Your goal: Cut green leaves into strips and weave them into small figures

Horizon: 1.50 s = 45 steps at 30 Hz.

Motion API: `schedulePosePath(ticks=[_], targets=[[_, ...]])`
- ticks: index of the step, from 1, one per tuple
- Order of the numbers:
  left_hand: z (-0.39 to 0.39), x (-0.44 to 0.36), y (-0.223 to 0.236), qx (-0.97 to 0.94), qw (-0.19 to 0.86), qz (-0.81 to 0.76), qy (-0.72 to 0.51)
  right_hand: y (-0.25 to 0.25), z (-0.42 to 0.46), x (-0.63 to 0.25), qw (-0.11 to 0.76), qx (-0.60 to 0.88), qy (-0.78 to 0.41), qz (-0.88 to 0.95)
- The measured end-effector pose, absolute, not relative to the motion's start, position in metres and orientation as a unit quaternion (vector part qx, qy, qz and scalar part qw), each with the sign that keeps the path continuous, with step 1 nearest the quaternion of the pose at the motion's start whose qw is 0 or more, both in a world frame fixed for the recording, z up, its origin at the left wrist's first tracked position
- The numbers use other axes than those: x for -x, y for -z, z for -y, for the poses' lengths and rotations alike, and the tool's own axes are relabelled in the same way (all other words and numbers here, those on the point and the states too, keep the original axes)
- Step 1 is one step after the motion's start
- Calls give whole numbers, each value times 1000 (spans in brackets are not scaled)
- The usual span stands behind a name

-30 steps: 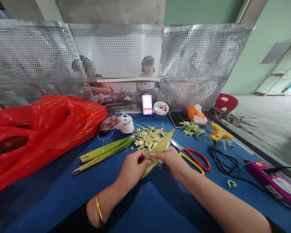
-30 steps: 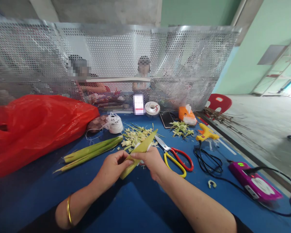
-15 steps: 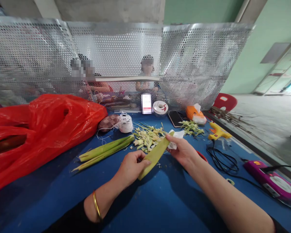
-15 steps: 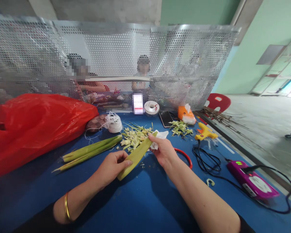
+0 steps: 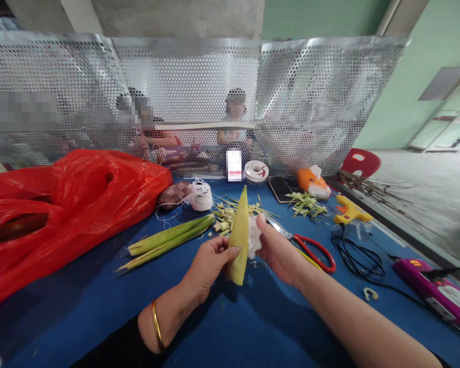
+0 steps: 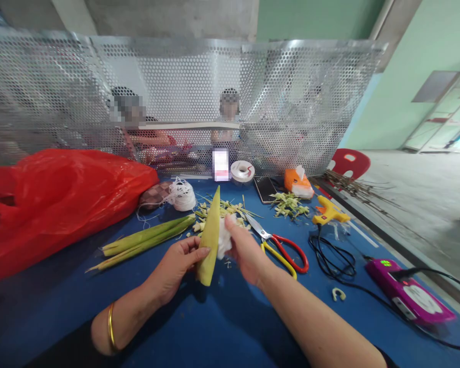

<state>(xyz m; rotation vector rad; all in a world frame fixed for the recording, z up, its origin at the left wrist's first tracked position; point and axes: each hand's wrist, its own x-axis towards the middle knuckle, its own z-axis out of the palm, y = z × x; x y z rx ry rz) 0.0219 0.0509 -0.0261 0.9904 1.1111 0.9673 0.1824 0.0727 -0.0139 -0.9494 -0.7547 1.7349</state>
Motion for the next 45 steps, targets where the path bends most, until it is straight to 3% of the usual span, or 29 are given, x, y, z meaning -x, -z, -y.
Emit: schedulePosePath(ticks=[2,7,17,35,45], targets=[[-52,-22,26,-433,614,-496,-435,16,-61,-172,466,356,-722,366],[-53,-22,28,-456,566,-505,-465,18,-57,-170,504,396,-670,375],[-50,-21,27,-381,711,-414,-421,23,-64,-172,465,424,-642,439],[-50,-21,28,-371,696,-443,-426,11,-62,-177,444,387,-737,331],[-50,-24,26,-344,698,-428,-460,21,-63,-176,466,407,-680,394]])
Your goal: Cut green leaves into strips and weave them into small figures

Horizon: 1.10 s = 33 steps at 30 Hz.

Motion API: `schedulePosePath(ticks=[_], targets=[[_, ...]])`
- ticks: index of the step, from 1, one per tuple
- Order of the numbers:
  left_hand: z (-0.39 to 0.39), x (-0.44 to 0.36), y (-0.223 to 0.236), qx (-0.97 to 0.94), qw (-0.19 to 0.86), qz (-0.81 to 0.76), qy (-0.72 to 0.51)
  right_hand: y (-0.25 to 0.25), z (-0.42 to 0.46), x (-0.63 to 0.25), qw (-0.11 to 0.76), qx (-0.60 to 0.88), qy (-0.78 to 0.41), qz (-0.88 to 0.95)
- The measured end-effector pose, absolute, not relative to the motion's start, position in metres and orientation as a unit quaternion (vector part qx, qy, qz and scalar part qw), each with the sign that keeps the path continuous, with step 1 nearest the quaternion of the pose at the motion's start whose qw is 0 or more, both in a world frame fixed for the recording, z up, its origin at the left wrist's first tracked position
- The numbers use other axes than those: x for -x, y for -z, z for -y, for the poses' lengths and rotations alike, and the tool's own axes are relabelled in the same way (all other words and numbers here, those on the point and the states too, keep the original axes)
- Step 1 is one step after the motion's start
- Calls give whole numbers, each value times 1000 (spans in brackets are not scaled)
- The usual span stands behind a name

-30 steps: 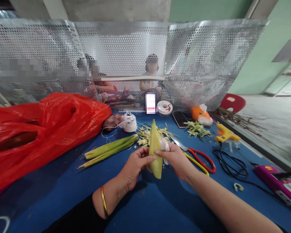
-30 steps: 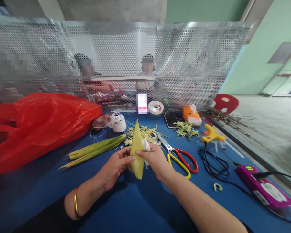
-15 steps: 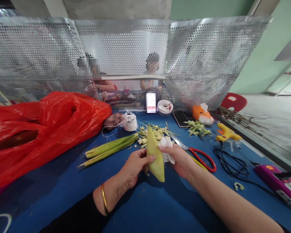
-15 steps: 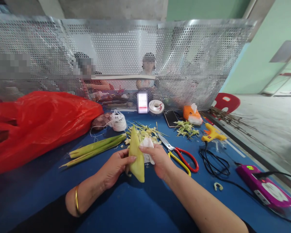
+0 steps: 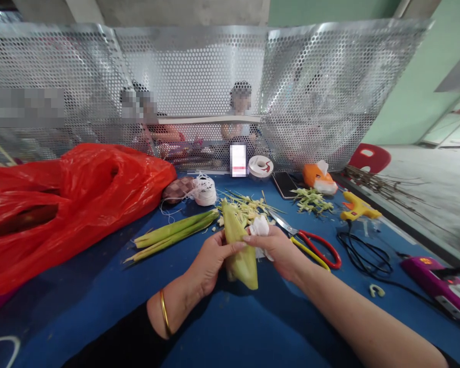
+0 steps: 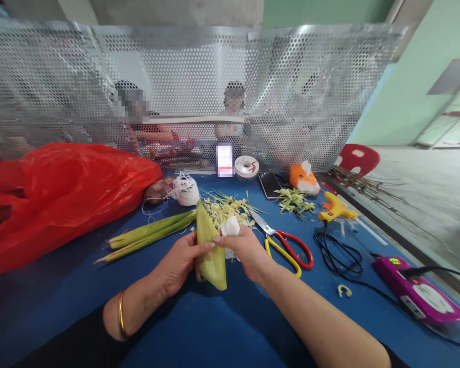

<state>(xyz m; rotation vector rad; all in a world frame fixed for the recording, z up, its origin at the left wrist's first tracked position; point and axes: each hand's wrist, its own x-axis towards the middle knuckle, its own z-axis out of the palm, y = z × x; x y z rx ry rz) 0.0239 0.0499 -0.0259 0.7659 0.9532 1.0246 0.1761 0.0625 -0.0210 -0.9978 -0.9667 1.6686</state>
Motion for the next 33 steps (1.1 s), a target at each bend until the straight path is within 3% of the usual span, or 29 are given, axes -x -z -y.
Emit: schedulePosePath(ticks=[8,13,19,26,33], targets=[[-47,-25,24,-364,712,-407,-441,26,-79,-184,537,435,-639,337],[-45,-27,26,-402,691,-423,-427,11,-65,-178,459,338,-719,397],[-45,-27,29,-413,672,-433,-437,5,-54,-171,482,364,-621,500],[-45,-25,29,-414,676,-455,-405,11,-60,-173,475,376,-615,505],[-46,-26,28,-439,671,-422,-423,18,-63,-176,566,436,-517,471]])
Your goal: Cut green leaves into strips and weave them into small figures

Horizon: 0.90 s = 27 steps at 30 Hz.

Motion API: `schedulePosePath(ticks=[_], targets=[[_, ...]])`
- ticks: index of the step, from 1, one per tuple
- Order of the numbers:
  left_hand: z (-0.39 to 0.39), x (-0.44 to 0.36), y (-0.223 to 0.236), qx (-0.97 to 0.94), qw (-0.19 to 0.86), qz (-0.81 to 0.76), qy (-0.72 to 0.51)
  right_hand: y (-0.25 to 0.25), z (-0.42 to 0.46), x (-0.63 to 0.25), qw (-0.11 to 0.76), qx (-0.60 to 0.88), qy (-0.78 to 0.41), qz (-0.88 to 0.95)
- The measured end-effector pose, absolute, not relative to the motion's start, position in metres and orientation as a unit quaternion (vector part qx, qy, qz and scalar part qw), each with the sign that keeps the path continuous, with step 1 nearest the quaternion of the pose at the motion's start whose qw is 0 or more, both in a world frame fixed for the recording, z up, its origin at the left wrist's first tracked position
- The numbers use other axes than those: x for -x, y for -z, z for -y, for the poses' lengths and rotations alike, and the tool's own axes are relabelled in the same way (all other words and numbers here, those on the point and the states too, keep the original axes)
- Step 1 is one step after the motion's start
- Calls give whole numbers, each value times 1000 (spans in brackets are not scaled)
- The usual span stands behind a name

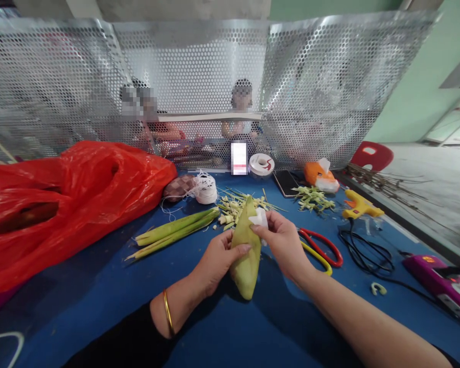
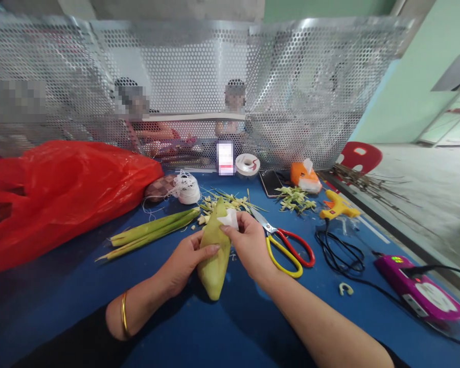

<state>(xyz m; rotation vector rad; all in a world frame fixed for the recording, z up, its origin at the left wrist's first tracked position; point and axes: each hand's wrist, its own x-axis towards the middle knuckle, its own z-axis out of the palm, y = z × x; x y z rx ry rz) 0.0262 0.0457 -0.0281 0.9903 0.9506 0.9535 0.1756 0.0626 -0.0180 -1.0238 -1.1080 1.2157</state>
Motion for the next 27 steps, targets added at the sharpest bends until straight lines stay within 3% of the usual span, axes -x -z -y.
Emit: schedulePosePath(ticks=[7,20,27], targets=[[-46,-27,29,-455,610,-470,-447,17,-62,-177,501,431,-579,477],[-47,-24,37,-482,503,-506,-509,28,-56,-163,469,417,-589,510],[-49,-26,33,-426,564,-468,-530,34,-58,-166,498,442,-571,481]])
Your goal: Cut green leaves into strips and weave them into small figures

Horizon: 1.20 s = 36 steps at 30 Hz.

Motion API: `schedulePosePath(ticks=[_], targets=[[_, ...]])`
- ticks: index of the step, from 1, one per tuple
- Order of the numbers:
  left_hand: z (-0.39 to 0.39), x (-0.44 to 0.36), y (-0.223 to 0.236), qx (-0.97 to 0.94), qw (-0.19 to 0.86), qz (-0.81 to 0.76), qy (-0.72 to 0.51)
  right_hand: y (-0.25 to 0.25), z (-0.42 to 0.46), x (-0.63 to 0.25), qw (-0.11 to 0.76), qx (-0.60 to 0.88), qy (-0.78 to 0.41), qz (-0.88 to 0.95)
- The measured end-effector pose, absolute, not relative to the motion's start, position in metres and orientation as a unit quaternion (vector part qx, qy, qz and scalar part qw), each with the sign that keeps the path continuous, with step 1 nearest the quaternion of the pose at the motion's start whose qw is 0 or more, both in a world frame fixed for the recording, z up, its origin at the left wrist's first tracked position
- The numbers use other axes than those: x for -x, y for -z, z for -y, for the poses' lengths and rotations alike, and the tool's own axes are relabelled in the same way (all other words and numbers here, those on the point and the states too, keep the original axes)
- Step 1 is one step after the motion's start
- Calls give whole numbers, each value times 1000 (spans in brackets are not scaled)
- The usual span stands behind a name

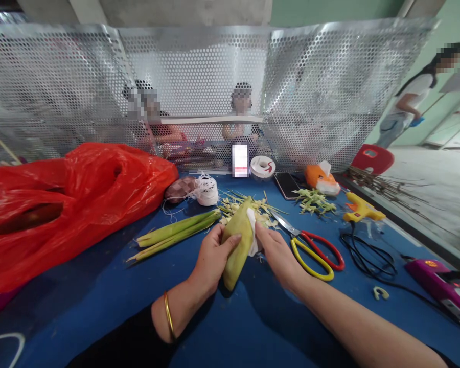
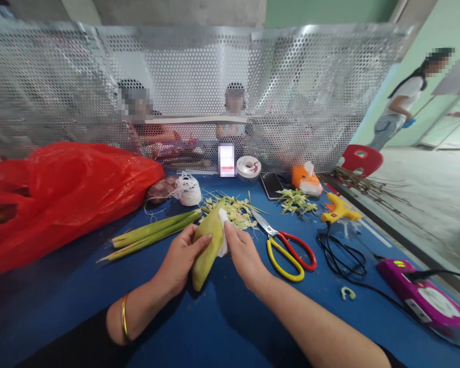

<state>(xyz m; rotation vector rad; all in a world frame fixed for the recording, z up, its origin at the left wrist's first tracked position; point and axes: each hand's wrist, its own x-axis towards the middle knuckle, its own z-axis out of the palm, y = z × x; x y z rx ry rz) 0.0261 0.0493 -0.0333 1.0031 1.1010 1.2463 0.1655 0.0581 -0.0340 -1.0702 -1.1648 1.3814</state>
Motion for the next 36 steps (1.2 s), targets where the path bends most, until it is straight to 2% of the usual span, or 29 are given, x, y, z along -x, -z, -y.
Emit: schedulePosePath(ticks=[5,8,11,16,26,29,36], targets=[[-46,-29,28,-384,625,-431,-525,40,-69,-171,529,462,-554,446],[-44,-31,27,-398,627,-419,-522,40,-70,-170,527,462,-551,453],[-45,-29,27,-427,580,-444,-533,35,-62,-164,509,431,-579,468],[-50,-24,33,-452,461,-511,-567,24,-45,-153,464,291,-724,419],[-47,-21,34,-550,318,-568,-523,29,-38,-151,430,316,-730,427],[-48,-21,32,-548,301,-582,-520,29,-39,-151,425,326,-732,420],[-52,-21,42,-517,359,-564,-534,32,-39,-151,405,345,-749,395]])
